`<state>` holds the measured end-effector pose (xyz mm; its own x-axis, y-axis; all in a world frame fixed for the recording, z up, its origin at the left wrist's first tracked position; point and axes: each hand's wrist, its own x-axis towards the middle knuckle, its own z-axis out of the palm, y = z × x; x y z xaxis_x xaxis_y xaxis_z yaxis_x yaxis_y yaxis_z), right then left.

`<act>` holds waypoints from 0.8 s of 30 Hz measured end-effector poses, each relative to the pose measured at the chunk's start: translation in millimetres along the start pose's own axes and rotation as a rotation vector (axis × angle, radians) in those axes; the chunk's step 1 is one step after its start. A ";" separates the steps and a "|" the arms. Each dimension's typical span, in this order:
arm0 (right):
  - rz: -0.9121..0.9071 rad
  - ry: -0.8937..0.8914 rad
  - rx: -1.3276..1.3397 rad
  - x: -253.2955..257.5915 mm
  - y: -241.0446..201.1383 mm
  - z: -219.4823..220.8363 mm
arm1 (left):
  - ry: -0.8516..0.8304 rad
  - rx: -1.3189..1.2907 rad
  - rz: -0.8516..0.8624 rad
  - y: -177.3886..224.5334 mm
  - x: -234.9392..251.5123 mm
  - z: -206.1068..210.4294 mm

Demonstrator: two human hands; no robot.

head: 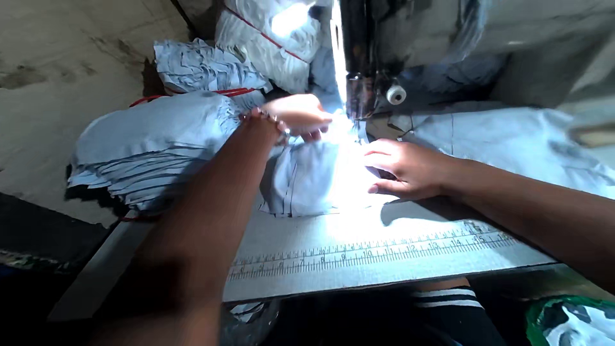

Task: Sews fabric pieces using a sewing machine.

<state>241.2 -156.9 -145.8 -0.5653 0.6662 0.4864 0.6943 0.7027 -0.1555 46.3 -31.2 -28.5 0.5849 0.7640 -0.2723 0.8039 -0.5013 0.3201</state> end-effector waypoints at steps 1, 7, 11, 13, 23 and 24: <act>0.007 -0.003 -0.016 -0.1 -0.4 0.4 | 0.112 0.002 -0.050 -7.6 18.4 -8.2; -0.095 0.063 -0.094 -4.2 2.0 0.5 | 0.165 0.154 -0.338 -22.4 87.2 13.0; -0.173 0.102 -0.087 10.6 -9.6 -5.1 | 0.222 0.023 -0.281 -30.7 78.2 9.4; -0.164 0.081 -0.033 32.5 -13.8 -3.9 | 0.406 -0.334 -0.233 -50.2 68.8 2.9; 0.763 0.197 0.714 185.5 -28.4 52.9 | 1.024 -1.578 0.001 -48.3 33.8 6.8; 0.735 0.191 0.666 184.5 -34.8 54.3 | 1.062 -1.424 0.027 -46.2 25.8 8.3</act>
